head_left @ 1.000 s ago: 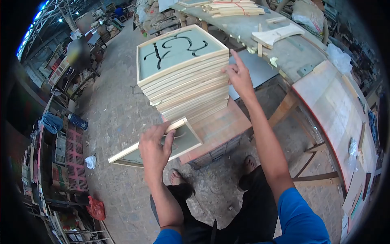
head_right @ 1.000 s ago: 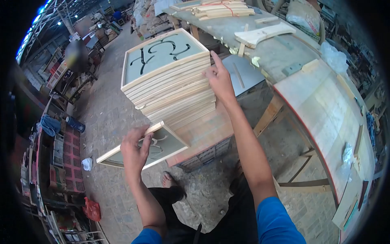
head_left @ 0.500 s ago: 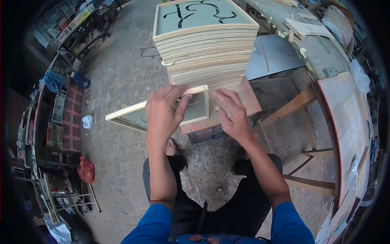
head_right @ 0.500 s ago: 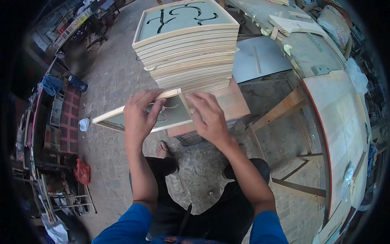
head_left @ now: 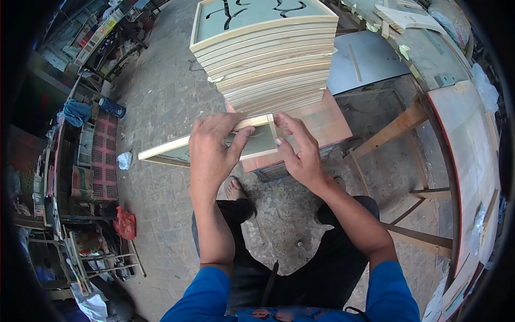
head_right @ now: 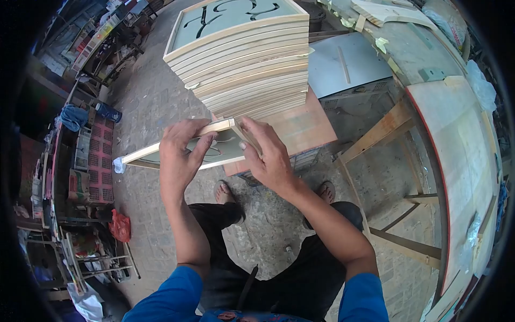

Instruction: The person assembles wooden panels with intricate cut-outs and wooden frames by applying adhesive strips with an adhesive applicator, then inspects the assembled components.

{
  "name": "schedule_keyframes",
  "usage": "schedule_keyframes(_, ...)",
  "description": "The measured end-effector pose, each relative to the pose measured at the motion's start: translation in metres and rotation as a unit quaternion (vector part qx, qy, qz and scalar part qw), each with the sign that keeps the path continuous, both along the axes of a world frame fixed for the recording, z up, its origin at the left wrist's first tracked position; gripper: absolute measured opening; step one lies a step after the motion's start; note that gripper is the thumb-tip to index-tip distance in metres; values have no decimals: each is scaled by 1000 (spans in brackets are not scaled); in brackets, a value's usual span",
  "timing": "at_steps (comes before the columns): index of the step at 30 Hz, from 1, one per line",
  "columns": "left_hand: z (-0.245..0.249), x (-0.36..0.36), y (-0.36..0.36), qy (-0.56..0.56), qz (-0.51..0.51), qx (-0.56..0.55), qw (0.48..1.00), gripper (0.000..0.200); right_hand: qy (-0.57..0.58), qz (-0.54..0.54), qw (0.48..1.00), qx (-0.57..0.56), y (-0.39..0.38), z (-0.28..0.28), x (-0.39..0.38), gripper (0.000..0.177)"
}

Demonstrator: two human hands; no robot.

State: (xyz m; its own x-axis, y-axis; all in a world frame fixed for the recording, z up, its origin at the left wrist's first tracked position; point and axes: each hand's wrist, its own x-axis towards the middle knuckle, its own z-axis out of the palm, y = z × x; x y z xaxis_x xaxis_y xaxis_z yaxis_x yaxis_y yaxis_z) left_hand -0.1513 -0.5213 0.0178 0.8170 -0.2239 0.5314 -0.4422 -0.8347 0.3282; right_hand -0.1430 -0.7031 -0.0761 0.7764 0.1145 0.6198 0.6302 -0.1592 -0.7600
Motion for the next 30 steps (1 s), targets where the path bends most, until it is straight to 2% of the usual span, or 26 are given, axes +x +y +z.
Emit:
schedule_keyframes(2,2,-2,-1,16,3,12,1000,22,37,3,999,21,0,-1,3,43)
schedule_keyframes(7,1,-2,1,42,-9,23,999,23,11,-19,1000,22,3,-8,13,40)
schedule_keyframes(9,-3,2,7,-17,-35,1,999,19,14,-38,999,32,2,-15,19,43)
schedule_keyframes(10,-2,3,11,-11,-32,6,999,19,20,-36,998,37,1,-18,20,43)
schedule_keyframes(12,0,0,21,-13,-41,-59,997,21,116,-68,982,130,-4,-20,22,45)
schedule_keyframes(13,6,-5,24,-6,-32,-72,997,24,120,-66,982,132,-8,-22,25,45)
schedule_keyframes(15,12,-13,36,-15,-16,-106,994,23,169,-130,954,210,-20,-24,32,46)
schedule_keyframes(17,17,-24,48,-28,1,-144,989,22,176,-150,947,225,-32,-27,37,46)
schedule_keyframes(19,23,-34,59,-55,63,-234,969,18,179,-168,940,238,-45,-32,40,47)
schedule_keyframes(21,28,-44,65,-78,92,-299,946,24,253,-136,909,301,-50,-38,44,58)
schedule_keyframes(22,31,-47,69,-94,108,-320,936,27,249,-129,912,298,-49,-37,44,58)
schedule_keyframes(24,34,-51,77,-111,111,-359,920,29,314,15,871,378,-44,-30,34,69)
schedule_keyframes(28,31,-56,94,-124,118,-439,882,32,304,143,867,368,-14,-18,16,74)
schedule_keyframes(30,32,-56,95,-121,127,-463,869,30,296,165,871,354,1,-14,5,74)
